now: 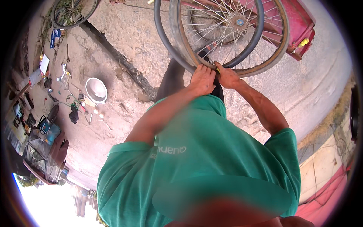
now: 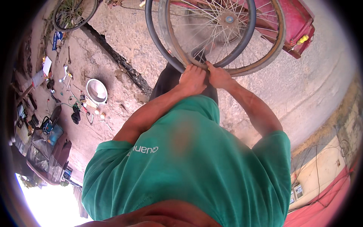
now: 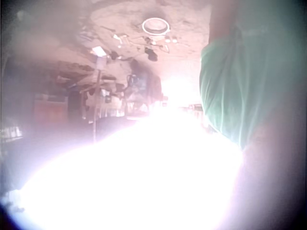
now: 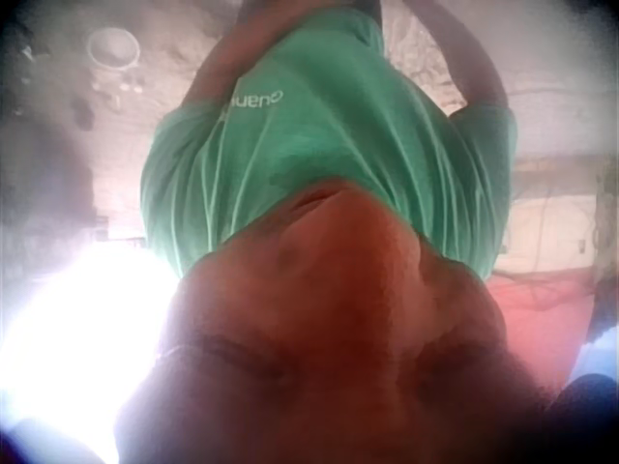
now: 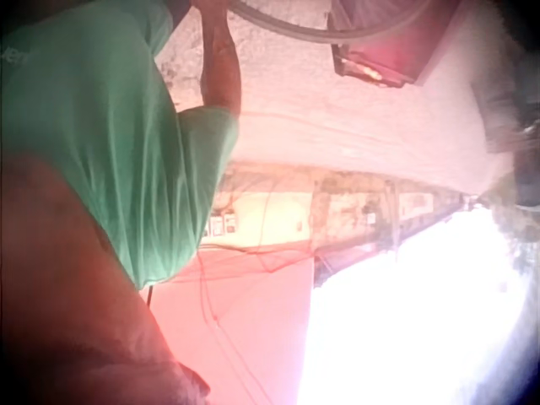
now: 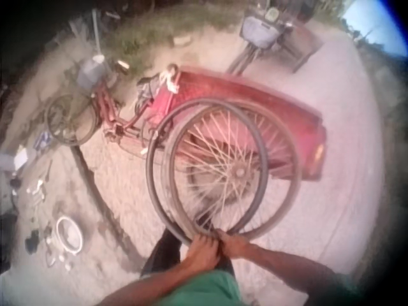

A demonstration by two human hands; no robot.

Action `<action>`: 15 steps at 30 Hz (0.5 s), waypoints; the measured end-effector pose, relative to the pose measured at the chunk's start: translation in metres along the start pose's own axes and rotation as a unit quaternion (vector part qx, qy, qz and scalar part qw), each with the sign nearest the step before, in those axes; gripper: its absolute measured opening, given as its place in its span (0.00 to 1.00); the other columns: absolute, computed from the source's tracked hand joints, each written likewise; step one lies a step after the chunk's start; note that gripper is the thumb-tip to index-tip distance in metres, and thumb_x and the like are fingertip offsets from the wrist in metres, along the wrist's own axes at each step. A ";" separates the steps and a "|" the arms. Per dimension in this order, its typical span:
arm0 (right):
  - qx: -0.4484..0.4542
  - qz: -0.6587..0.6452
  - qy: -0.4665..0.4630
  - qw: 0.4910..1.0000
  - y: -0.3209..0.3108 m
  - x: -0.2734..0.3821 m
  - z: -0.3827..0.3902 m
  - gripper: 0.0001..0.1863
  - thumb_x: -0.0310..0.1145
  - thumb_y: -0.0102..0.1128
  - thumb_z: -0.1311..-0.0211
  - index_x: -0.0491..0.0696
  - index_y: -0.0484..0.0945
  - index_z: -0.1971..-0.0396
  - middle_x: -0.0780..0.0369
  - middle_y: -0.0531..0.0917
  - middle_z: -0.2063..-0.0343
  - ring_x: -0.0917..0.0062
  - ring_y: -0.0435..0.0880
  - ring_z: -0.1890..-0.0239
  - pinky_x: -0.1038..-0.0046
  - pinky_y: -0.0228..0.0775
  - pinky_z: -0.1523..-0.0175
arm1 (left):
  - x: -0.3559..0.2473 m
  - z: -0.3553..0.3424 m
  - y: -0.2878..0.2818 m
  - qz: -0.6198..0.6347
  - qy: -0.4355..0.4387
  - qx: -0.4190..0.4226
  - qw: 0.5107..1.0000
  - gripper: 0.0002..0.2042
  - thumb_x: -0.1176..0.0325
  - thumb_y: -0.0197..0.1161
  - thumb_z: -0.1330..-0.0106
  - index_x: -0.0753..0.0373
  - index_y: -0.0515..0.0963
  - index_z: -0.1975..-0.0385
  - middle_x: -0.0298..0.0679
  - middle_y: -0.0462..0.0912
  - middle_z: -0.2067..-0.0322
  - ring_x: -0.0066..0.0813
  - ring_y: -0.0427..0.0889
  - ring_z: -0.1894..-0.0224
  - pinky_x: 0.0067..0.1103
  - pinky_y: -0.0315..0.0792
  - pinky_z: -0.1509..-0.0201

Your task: The person removes an inner tube from a bicycle wheel using a tool, then places the tube into a basin of water and squeezes it to find a leak.

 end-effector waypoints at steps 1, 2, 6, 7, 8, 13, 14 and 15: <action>-0.001 -0.003 -0.002 1.000 0.001 0.002 0.000 0.38 0.31 0.55 0.35 0.50 0.57 0.25 0.40 0.85 0.60 0.42 0.84 0.55 0.46 0.76 0.49 | 0.000 0.004 0.003 -0.001 0.009 -0.016 1.000 0.31 0.54 0.72 0.46 0.68 0.76 0.46 0.50 0.79 0.46 0.45 0.73 0.37 0.39 0.56 0.27; -0.001 -0.006 -0.004 1.000 0.000 0.005 0.000 0.38 0.30 0.55 0.35 0.50 0.56 0.25 0.40 0.85 0.60 0.43 0.84 0.54 0.47 0.76 0.48 | 0.001 0.006 0.006 -0.011 0.007 -0.029 0.999 0.31 0.53 0.72 0.46 0.68 0.77 0.47 0.50 0.79 0.47 0.46 0.72 0.37 0.40 0.54 0.26; 0.025 -0.011 -0.011 1.000 0.004 0.006 -0.007 0.40 0.29 0.54 0.36 0.50 0.54 0.24 0.41 0.85 0.58 0.44 0.84 0.52 0.49 0.76 0.45 | 0.000 0.005 0.007 -0.002 -0.017 -0.021 1.000 0.33 0.53 0.72 0.46 0.69 0.75 0.45 0.52 0.76 0.43 0.48 0.68 0.34 0.41 0.51 0.23; 0.031 0.003 0.001 1.000 0.004 0.008 -0.007 0.40 0.30 0.54 0.36 0.50 0.54 0.23 0.41 0.85 0.57 0.45 0.84 0.51 0.49 0.76 0.45 | 0.000 0.005 0.007 0.011 -0.027 -0.003 1.000 0.33 0.55 0.72 0.46 0.69 0.73 0.43 0.53 0.74 0.42 0.49 0.66 0.32 0.41 0.50 0.22; 0.037 0.016 0.014 0.999 0.005 0.012 -0.005 0.40 0.30 0.54 0.36 0.51 0.54 0.23 0.42 0.85 0.57 0.45 0.84 0.51 0.50 0.75 0.44 | 0.000 0.006 0.007 0.013 -0.026 -0.008 1.000 0.33 0.55 0.72 0.46 0.69 0.74 0.44 0.53 0.75 0.42 0.49 0.67 0.32 0.41 0.50 0.23; 0.016 0.009 0.009 1.000 0.005 0.005 -0.010 0.39 0.31 0.54 0.37 0.52 0.56 0.24 0.43 0.85 0.57 0.46 0.85 0.52 0.50 0.76 0.44 | 0.001 -0.002 0.005 0.005 -0.023 -0.001 1.000 0.30 0.56 0.72 0.46 0.68 0.75 0.46 0.51 0.77 0.45 0.47 0.70 0.35 0.40 0.52 0.24; 0.012 0.014 0.006 1.000 0.005 0.004 -0.008 0.39 0.31 0.54 0.37 0.52 0.56 0.24 0.43 0.85 0.58 0.45 0.85 0.53 0.50 0.76 0.45 | 0.003 -0.005 0.006 0.007 -0.021 -0.003 1.000 0.28 0.57 0.71 0.45 0.67 0.76 0.48 0.49 0.78 0.47 0.46 0.71 0.37 0.40 0.54 0.26; 0.007 0.020 0.000 1.000 0.004 0.008 -0.009 0.39 0.31 0.55 0.37 0.51 0.57 0.24 0.43 0.86 0.59 0.45 0.85 0.53 0.50 0.76 0.46 | 0.008 -0.007 0.004 0.007 -0.022 -0.008 1.000 0.26 0.59 0.71 0.45 0.66 0.77 0.49 0.48 0.80 0.48 0.44 0.73 0.38 0.39 0.55 0.27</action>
Point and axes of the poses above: each hand's wrist, its own z-axis away from the middle knuckle, its own y-axis out of the palm, x = y × z, the point moved 6 cm from there along -z, towards the middle knuckle
